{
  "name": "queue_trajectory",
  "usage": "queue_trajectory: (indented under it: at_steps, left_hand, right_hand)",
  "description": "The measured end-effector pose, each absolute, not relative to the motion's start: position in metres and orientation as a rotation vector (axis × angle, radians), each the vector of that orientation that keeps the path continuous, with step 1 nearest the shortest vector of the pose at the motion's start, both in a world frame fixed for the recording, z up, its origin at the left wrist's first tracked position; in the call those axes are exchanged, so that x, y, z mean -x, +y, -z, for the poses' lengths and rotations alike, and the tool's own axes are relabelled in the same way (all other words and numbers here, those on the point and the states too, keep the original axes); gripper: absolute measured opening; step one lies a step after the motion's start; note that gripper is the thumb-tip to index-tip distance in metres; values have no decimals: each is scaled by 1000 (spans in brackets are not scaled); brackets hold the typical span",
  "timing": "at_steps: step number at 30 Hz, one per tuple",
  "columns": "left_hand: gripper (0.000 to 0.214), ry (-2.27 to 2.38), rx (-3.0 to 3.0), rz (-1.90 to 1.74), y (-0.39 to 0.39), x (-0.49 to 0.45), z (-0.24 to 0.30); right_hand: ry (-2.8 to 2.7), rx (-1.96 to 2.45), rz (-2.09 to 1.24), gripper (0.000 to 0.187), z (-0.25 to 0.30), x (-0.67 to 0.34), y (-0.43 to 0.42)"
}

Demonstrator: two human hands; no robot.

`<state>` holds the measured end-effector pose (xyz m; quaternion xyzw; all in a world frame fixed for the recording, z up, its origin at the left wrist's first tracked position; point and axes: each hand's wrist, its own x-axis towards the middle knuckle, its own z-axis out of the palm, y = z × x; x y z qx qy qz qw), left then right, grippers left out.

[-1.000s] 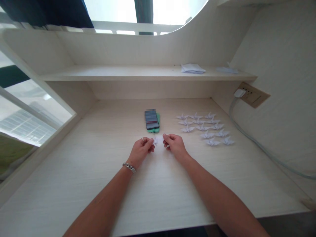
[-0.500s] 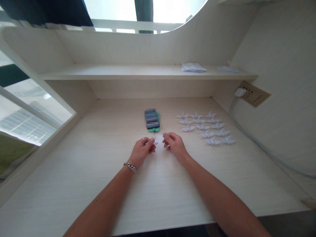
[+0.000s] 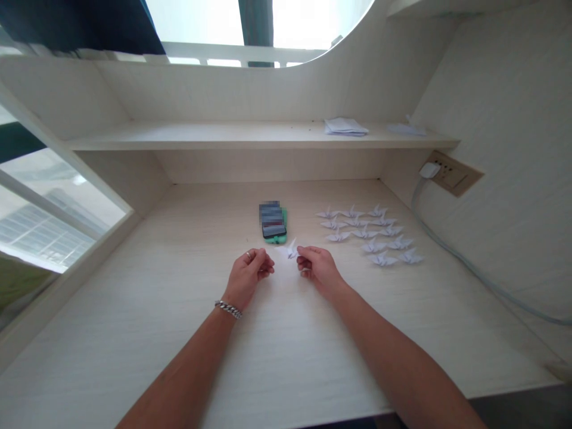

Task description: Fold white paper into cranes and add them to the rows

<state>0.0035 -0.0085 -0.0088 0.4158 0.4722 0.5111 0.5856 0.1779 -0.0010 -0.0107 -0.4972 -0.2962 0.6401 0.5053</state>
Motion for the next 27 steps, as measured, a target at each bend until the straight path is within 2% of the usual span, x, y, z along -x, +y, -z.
queue_trajectory:
  at_steps: [2, 7, 13, 16, 21, 27]
  left_hand:
    - [33, 1087, -1032, -1211, -10, -5, 10]
    - [49, 1021, -1179, -1157, -14, -13, 11]
    - [35, 1058, -1161, -1148, -12, -11, 15]
    - [35, 1078, -1102, -1170, -11, -10, 16]
    - [36, 1138, -1167, -1214, -10, -10, 16]
    - [37, 1185, -1313, -1236, -14, -14, 14]
  right_hand:
    - [-690, 1181, -1584, 28, 10, -178, -1]
    - [-676, 1156, -1669, 26, 9, -174, -6]
    - [-708, 1168, -1668, 28, 7, -170, -8]
    - [-792, 1249, -1522, 30, 9, -172, -6]
    - [-1096, 1265, -1024, 26, 16, -173, -8]
    - [-1344, 1238, -898, 27, 13, -166, -19]
